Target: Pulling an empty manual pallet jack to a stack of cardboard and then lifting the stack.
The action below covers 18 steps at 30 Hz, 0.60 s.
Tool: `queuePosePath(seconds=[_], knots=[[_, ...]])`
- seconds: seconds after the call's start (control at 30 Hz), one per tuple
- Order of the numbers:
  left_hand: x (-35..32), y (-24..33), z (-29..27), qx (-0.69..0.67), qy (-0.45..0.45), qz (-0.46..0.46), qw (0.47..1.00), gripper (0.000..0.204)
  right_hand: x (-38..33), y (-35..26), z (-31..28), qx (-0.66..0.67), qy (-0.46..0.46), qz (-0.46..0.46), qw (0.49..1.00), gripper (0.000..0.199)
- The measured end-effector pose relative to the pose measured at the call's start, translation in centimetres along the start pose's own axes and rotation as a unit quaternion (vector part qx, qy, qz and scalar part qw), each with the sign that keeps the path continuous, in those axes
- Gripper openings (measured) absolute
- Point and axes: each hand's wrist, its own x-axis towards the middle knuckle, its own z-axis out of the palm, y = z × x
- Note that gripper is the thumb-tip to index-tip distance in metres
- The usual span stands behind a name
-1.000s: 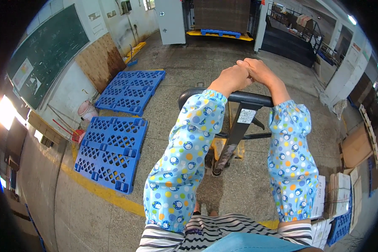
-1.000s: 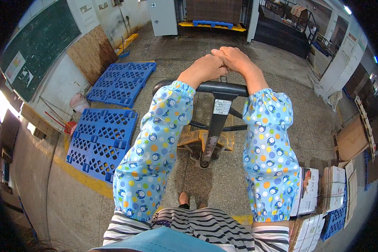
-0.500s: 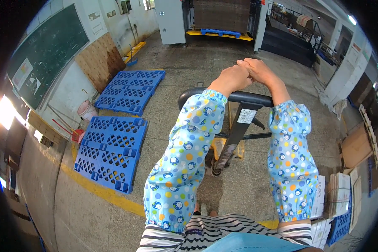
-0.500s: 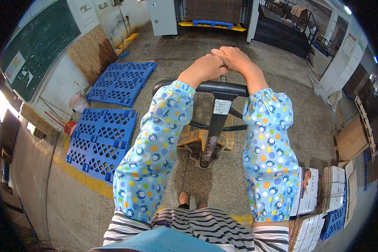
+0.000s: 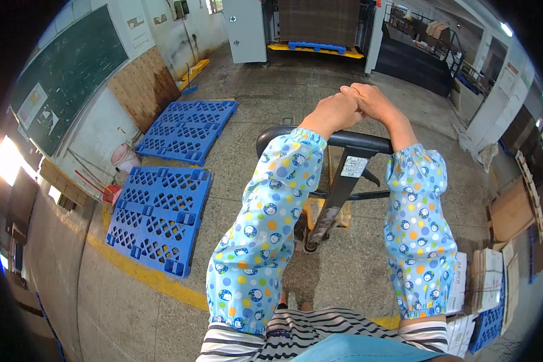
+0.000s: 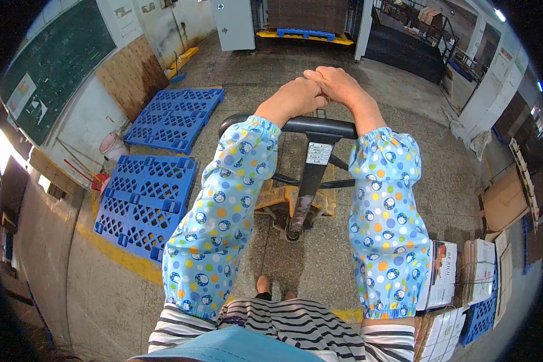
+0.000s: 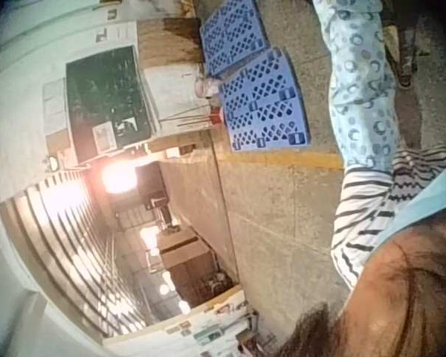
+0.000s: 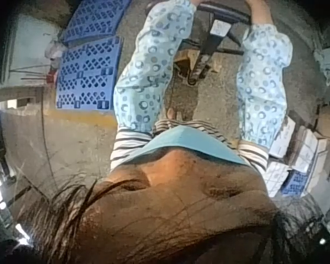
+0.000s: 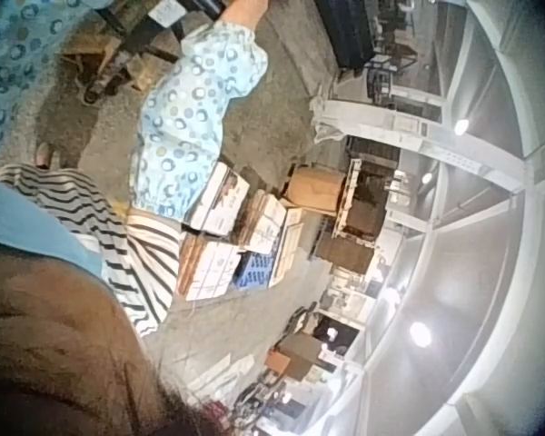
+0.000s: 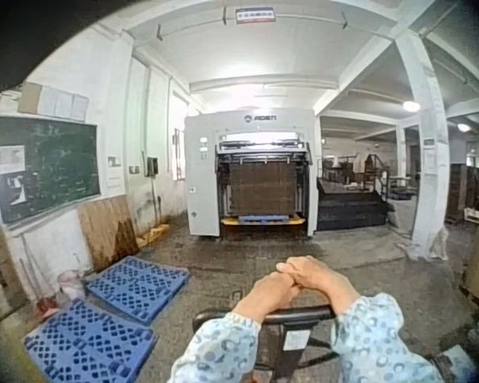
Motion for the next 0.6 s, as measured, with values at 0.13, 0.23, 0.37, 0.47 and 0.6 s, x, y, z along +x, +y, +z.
queuePosePath(seconds=[0.13, 0.23, 0.37, 0.47, 0.6], knots=[[-0.03, 0.07, -0.10, -0.010, -0.003, -0.003, 1.000, 0.030, -0.21, -0.21, -0.15, -0.006, 0.005, 0.000, 1.000, 0.053], [-0.15, 0.25, -0.10, -0.009, 0.005, 0.001, 1.000, 0.030, -0.28, -0.16, -0.24, -0.003, 0.000, 0.003, 1.000, 0.053], [-0.19, 0.17, -0.18, -0.008, -0.001, -0.003, 1.000, 0.030, -0.14, -0.08, -0.07, 0.005, 0.000, -0.001, 1.000, 0.053], [-0.19, 0.19, -0.17, -0.006, -0.002, -0.005, 1.000, 0.030, -0.31, -0.36, -0.16, 0.007, -0.001, 0.010, 1.000, 0.053], [-0.12, 0.24, -0.12, -0.007, -0.004, 0.000, 1.000, 0.030, -0.13, 0.08, -0.06, 0.013, 0.000, 0.003, 1.000, 0.053]])
